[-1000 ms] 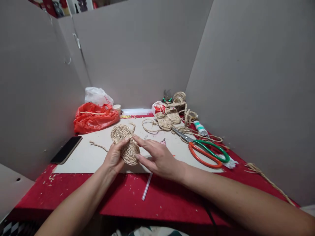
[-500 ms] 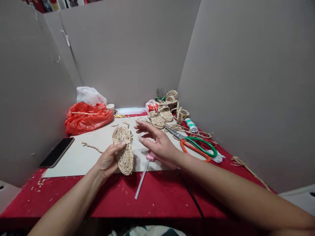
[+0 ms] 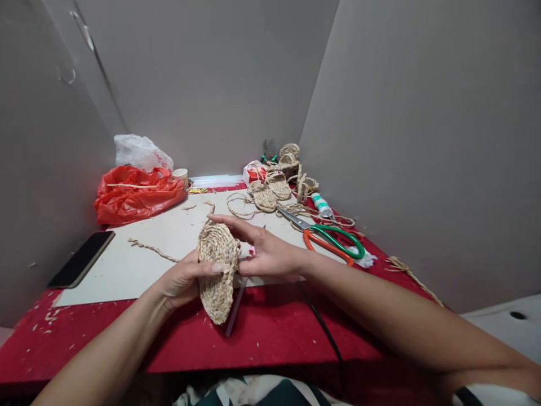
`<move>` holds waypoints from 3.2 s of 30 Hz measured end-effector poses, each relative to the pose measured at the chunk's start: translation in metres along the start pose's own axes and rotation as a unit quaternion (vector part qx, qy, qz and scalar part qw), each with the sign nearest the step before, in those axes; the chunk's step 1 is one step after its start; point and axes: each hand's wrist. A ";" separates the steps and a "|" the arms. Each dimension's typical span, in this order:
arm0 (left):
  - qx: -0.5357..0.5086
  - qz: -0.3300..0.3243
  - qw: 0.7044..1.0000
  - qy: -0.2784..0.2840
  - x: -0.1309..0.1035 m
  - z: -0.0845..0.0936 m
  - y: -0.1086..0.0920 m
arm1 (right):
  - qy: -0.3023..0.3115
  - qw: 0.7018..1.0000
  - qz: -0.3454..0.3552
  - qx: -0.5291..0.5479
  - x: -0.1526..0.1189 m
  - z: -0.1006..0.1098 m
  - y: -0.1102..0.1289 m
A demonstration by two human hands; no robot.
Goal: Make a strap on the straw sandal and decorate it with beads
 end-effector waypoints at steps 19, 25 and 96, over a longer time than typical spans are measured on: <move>0.044 -0.019 0.998 0.027 0.004 0.005 0.001 | -0.100 0.964 0.185 -0.160 -0.001 -0.001 -0.022; 0.036 -0.022 0.999 0.003 0.006 0.005 0.005 | -0.138 0.941 0.242 -0.193 0.002 -0.003 -0.014; 0.349 -0.270 0.848 -0.294 0.004 0.044 -0.028 | -0.195 0.957 -0.138 -0.163 0.006 0.005 -0.027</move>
Point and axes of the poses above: each hand's wrist, its own x-axis towards the middle knuckle, its own z-axis out of the back of the hand, y = z × x, and after that the axes turned 1 degree about y, right-handed
